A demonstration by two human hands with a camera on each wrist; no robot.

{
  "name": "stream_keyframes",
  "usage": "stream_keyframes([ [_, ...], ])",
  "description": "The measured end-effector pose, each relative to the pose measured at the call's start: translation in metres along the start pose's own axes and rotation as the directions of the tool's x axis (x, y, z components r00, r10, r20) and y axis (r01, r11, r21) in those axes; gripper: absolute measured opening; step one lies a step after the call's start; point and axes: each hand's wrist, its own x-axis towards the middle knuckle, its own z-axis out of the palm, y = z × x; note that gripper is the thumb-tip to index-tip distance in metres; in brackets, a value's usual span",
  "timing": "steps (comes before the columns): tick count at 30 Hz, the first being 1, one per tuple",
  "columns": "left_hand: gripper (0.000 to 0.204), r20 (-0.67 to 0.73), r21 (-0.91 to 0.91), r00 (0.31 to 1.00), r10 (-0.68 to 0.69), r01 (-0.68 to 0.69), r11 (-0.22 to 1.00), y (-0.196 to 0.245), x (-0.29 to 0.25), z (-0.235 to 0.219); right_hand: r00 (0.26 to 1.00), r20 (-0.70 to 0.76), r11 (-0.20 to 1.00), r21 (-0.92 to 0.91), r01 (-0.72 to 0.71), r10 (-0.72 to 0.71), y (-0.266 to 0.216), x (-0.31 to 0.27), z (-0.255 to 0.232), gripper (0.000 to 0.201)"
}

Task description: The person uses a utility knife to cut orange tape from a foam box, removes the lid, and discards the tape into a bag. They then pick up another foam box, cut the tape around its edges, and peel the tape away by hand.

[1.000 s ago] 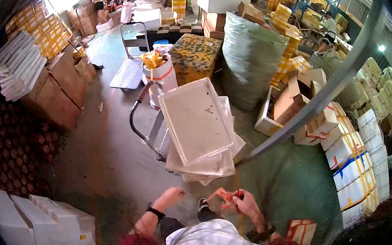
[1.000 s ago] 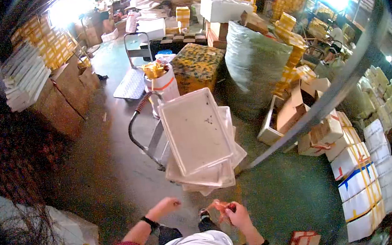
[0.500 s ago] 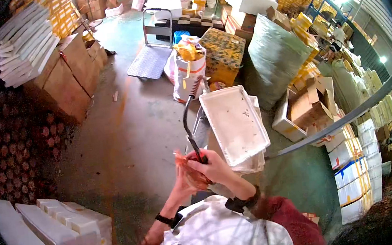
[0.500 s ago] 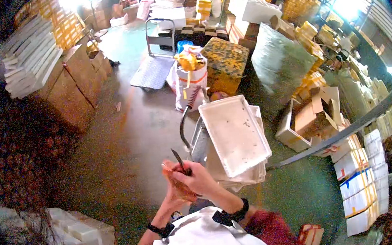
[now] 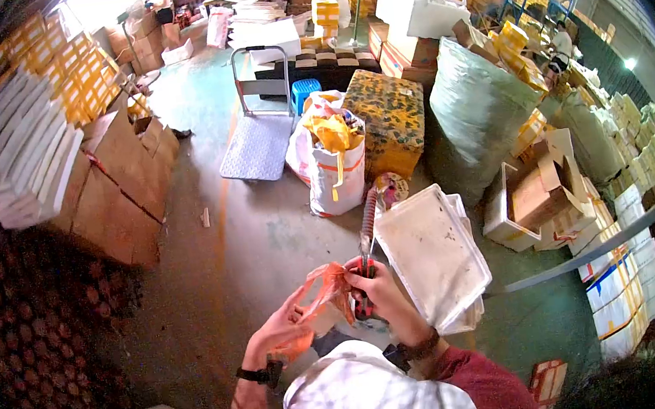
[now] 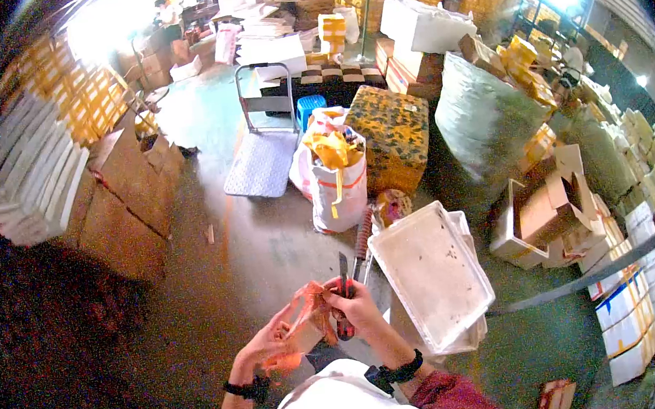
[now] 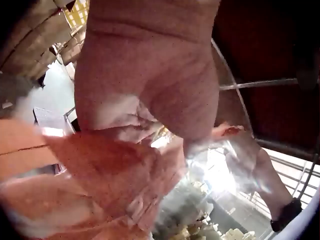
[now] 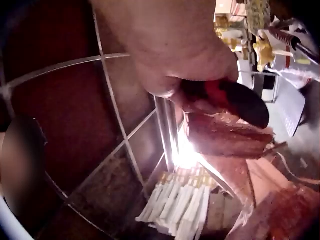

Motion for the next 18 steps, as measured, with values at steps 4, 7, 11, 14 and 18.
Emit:
stream_keyframes([
  [4,0.033,0.185,0.548,0.982,-0.038,-0.071,0.834,-0.010,0.094,-0.075,0.997,-0.080,0.997,0.083,0.012,-0.006,-0.037,0.063,-0.011,0.012],
  [7,0.020,0.149,0.419,0.989,0.007,-0.070,0.905,-0.028,0.167,-0.113,0.957,-0.285,0.998,0.030,0.059,-0.048,-0.054,0.099,-0.027,0.013],
  [11,0.013,-0.065,-0.077,0.983,0.172,-0.177,0.981,0.088,0.287,-0.135,0.831,-0.510,0.975,-0.132,0.179,-0.221,-0.089,0.114,-0.042,0.019],
  [14,0.019,-0.151,0.154,0.980,0.126,-0.103,0.983,0.206,0.388,-0.164,0.692,-0.690,0.977,-0.149,0.152,-0.213,-0.082,0.113,-0.069,0.022],
  [18,0.020,-0.046,0.111,0.892,0.449,-0.442,0.890,0.338,0.528,-0.190,0.496,-0.855,0.982,-0.072,0.175,-0.151,-0.046,0.109,-0.087,0.018],
])
